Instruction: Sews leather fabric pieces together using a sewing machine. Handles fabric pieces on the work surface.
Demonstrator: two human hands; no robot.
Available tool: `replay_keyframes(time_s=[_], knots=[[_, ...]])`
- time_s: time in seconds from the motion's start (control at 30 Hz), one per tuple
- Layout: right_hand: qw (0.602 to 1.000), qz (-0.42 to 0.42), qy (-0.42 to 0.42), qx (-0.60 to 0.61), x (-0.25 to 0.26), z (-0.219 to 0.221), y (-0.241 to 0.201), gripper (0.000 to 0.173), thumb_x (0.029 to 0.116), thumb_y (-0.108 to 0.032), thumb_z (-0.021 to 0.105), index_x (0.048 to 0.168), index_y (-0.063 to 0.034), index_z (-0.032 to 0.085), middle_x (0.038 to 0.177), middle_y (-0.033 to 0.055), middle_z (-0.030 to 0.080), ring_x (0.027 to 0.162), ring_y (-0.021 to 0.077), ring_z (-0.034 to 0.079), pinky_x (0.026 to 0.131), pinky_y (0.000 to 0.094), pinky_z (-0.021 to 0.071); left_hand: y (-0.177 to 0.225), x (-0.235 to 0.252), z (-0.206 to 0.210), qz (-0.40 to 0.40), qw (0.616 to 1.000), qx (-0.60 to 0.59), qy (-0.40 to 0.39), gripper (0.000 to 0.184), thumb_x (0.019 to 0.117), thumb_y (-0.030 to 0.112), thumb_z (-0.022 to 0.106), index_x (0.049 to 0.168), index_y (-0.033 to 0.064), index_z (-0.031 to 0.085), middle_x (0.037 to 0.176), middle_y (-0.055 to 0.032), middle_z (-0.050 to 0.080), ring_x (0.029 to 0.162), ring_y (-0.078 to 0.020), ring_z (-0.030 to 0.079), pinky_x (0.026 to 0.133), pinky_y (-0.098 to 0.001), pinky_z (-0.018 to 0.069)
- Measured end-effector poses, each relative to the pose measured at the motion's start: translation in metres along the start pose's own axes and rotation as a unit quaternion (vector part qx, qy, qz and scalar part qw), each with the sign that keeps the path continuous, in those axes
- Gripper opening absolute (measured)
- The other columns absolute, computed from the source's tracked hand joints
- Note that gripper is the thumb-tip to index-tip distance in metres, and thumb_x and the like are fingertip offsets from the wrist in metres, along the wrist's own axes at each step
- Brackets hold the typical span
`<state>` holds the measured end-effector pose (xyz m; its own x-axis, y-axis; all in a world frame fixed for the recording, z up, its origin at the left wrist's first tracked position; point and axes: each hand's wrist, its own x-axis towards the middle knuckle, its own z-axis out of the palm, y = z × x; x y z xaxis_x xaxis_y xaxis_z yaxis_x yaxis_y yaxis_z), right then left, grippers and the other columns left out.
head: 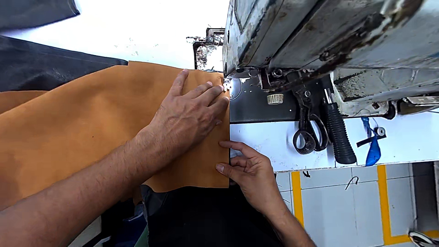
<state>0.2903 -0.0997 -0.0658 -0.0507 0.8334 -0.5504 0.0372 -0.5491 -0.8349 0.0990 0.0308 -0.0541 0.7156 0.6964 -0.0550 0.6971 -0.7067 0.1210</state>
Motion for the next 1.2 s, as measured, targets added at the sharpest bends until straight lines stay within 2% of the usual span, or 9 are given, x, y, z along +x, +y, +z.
replay_keyframes(time_s=[0.27, 0.3, 0.37, 0.43, 0.5, 0.63, 0.7, 0.93, 1.2], knots=[[1.000, -0.014, -0.011, -0.018, 0.011, -0.005, -0.012, 0.052, 0.0851, -0.003, 0.082, 0.133, -0.0204, 0.069, 0.081, 0.0112, 0.076, 0.062, 0.0210, 0.072, 0.059, 0.0360, 0.0642, -0.003, 0.006, -0.005, -0.005, 1.000, -0.001, -0.016, 0.046, 0.1106, 0.037, 0.035, 0.148, 0.0199, 0.055, 0.154, -0.0111, 0.052, 0.147, -0.0354, 0.044, 0.119, -0.0764, 0.0093], [0.999, -0.019, -0.013, -0.026, 0.008, -0.004, -0.013, 0.053, 0.0853, -0.002, 0.082, 0.133, -0.0199, 0.069, 0.081, 0.0108, 0.076, 0.061, 0.0197, 0.071, 0.057, 0.0342, 0.0626, 0.004, -0.002, -0.010, -0.003, 0.999, -0.032, -0.010, 0.043, 0.1102, 0.033, 0.039, 0.146, 0.0171, 0.057, 0.154, -0.0136, 0.052, 0.147, -0.0367, 0.043, 0.120, -0.0740, 0.0136], [0.999, -0.024, -0.016, -0.018, 0.009, -0.003, -0.015, 0.053, 0.0851, 0.001, 0.080, 0.133, -0.0177, 0.067, 0.083, 0.0122, 0.076, 0.062, 0.0214, 0.073, 0.055, 0.0347, 0.0633, 0.026, -0.029, -0.017, 0.014, 0.990, -0.130, 0.051, 0.032, 0.1055, 0.027, 0.053, 0.129, 0.0097, 0.066, 0.137, -0.0140, 0.062, 0.132, -0.0338, 0.056, 0.108, -0.0566, 0.0433], [1.000, -0.024, -0.006, -0.011, 0.009, -0.003, -0.014, 0.052, 0.0837, 0.002, 0.082, 0.130, -0.0146, 0.065, 0.085, 0.0125, 0.077, 0.065, 0.0230, 0.075, 0.057, 0.0348, 0.0643, 0.043, -0.060, -0.008, 0.019, 0.969, -0.241, 0.050, 0.038, 0.0979, 0.040, 0.066, 0.122, 0.0108, 0.069, 0.130, -0.0056, 0.066, 0.124, -0.0242, 0.059, 0.100, -0.0417, 0.0519], [1.000, -0.015, 0.004, -0.020, 0.005, -0.004, -0.013, 0.047, 0.0883, -0.005, 0.080, 0.129, -0.0127, 0.058, 0.085, 0.0110, 0.077, 0.067, 0.0220, 0.075, 0.056, 0.0323, 0.0631, 0.049, -0.081, 0.010, 0.009, 0.956, -0.290, 0.037, 0.049, 0.0898, 0.048, 0.074, 0.121, 0.0108, 0.072, 0.136, -0.0037, 0.066, 0.131, -0.0217, 0.057, 0.106, -0.0399, 0.0506], [0.998, 0.030, 0.009, 0.050, -0.020, -0.008, -0.012, 0.034, 0.1062, -0.015, 0.057, 0.138, -0.0113, 0.048, 0.095, 0.0182, 0.074, 0.077, 0.0323, 0.078, 0.070, 0.0486, 0.0683, 0.050, -0.092, 0.024, 0.015, 0.955, -0.290, 0.053, 0.031, 0.0949, 0.037, 0.071, 0.112, 0.0123, 0.076, 0.145, -0.0060, 0.060, 0.140, -0.0236, 0.051, 0.111, -0.0429, 0.0463], [0.997, 0.033, 0.003, 0.069, -0.031, -0.011, -0.006, 0.033, 0.1092, -0.012, 0.048, 0.142, -0.0126, 0.045, 0.096, 0.0206, 0.074, 0.079, 0.0339, 0.078, 0.073, 0.0490, 0.0674, 0.050, -0.093, 0.023, 0.005, 0.949, -0.310, 0.060, 0.024, 0.0975, 0.033, 0.068, 0.107, 0.0143, 0.079, 0.144, -0.0046, 0.062, 0.140, -0.0217, 0.051, 0.114, -0.0418, 0.0453], [0.996, -0.003, 0.022, 0.084, -0.033, -0.004, 0.003, 0.052, 0.0903, 0.010, 0.071, 0.135, -0.0060, 0.048, 0.093, 0.0193, 0.077, 0.080, 0.0333, 0.079, 0.075, 0.0434, 0.0686, 0.057, -0.084, 0.014, -0.098, 0.918, -0.381, 0.053, 0.020, 0.1011, 0.023, 0.062, 0.103, 0.0137, 0.081, 0.132, 0.0018, 0.069, 0.135, -0.0127, 0.055, 0.113, -0.0320, 0.0450], [0.998, -0.021, 0.016, 0.056, -0.029, 0.001, 0.004, 0.049, 0.0917, 0.009, 0.070, 0.132, -0.0070, 0.047, 0.091, 0.0170, 0.076, 0.078, 0.0309, 0.079, 0.072, 0.0421, 0.0687, 0.056, -0.080, 0.018, -0.136, 0.898, -0.413, 0.064, 0.021, 0.1014, 0.025, 0.062, 0.103, 0.0162, 0.081, 0.128, 0.0054, 0.071, 0.132, -0.0090, 0.057, 0.113, -0.0322, 0.0448]])
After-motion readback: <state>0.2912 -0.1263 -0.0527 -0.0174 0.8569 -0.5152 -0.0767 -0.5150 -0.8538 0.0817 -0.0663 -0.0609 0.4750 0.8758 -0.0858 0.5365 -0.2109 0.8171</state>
